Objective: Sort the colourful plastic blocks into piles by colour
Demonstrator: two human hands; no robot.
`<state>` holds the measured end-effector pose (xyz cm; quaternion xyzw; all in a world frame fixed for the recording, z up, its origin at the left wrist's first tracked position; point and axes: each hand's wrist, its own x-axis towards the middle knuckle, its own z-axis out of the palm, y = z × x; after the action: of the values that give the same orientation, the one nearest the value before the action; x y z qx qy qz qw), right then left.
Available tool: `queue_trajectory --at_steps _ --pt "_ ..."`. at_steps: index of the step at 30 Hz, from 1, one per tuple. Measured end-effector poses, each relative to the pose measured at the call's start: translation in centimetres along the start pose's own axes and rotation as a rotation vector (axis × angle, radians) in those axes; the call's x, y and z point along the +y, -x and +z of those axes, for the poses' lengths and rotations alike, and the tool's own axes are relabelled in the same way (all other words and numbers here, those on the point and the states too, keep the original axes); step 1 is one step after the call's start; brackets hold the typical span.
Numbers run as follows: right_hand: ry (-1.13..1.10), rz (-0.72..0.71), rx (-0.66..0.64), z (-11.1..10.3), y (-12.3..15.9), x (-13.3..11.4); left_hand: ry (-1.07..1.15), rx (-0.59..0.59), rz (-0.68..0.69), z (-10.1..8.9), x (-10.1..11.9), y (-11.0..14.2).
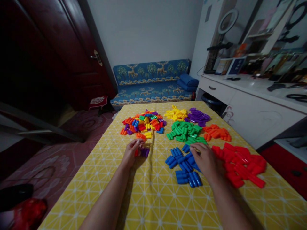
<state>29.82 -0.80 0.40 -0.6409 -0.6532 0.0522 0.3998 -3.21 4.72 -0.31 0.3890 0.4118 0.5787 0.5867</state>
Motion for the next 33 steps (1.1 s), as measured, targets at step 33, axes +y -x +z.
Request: queue_trajectory --at_steps 33 --pt "-0.347 0.651 0.248 -3.1 4.1 1.0 0.293 0.053 -0.071 -0.5 1.1 -0.3"
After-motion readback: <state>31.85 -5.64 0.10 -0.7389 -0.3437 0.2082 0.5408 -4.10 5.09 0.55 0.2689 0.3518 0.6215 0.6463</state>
